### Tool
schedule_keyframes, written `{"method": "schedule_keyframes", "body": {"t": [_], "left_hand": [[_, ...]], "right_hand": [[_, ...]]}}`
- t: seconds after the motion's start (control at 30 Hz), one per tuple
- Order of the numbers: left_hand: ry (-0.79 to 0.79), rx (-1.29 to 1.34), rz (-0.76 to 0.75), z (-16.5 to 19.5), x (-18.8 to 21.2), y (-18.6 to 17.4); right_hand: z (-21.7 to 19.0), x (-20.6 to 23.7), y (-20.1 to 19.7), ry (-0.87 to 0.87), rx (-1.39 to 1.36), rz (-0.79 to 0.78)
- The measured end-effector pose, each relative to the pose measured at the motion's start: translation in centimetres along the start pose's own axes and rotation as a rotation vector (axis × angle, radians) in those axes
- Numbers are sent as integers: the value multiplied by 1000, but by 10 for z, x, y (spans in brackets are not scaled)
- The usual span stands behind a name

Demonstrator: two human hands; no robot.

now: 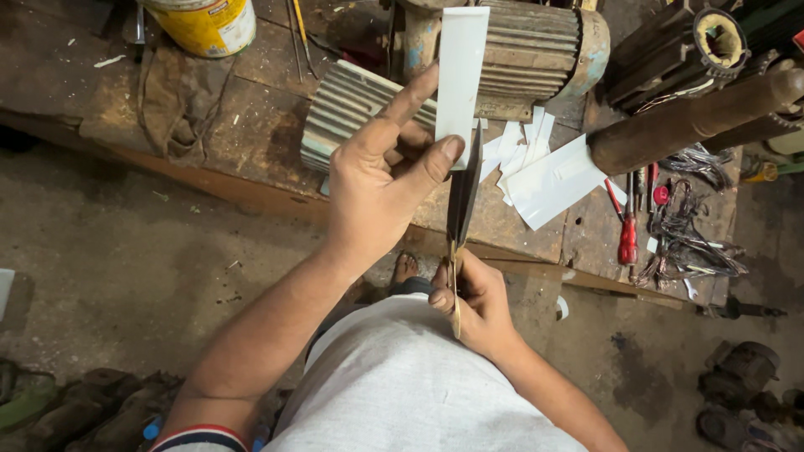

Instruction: The person cuts narrow strips from white plastic sheets with scissors, trims and folds the small pieces by hand, and inserts the finished strips into the opening of an electric motor housing on the workbench. They repeat the cut-and-fit cycle for several strips, occasionally repositioning the motor housing.

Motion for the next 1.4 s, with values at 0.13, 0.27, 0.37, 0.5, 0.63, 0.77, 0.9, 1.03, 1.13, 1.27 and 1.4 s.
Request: {"method": "schedule_keyframes", "body": {"t": [0.13, 0.27, 0.37, 0.5, 0.63, 0.77, 0.9, 1.03, 1.13, 1.27, 1.4], "left_hand": [[0, -3, -12, 2, 0, 4], [-31, -124, -54, 0, 7, 7], [-42, -133, -62, -3, 11, 8], [-128, -58, -53, -7, 11, 8], [-116, -107, -72, -8, 12, 9], [-146, -73, -81, -10, 16, 11], [-186, -115, -74, -14, 15, 12], [-95, -142, -70, -15, 8, 6], [260, -294, -73, -11, 2, -2], [-140, -356, -173, -24, 0, -11], [-490, 115, -190, -35, 0, -13]], "right_hand": [[2, 2, 0, -1, 14, 11], [4, 2, -2, 50, 19, 30], [2, 1, -6, -31, 29, 29], [-1, 1, -8, -31, -52, -12], [1, -2, -8, -4, 17, 30], [2, -5, -8, -32, 56, 58], [5, -5, -9, -25, 43, 65], [10, -4, -8, -10, -61, 37], [16, -5, -11, 22, -164, 55], [25, -6, -16, 105, -238, 117], [30, -7, -16, 147, -217, 129]]}}
Point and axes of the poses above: each hand's wrist, its own x-axis away from the middle knuckle, its own y-axis out of the palm, z = x × y, the point moved 2 cm from there along -x, towards the middle knuckle, and after that the axes turned 12 degrees about z, right-handed, at the moved point
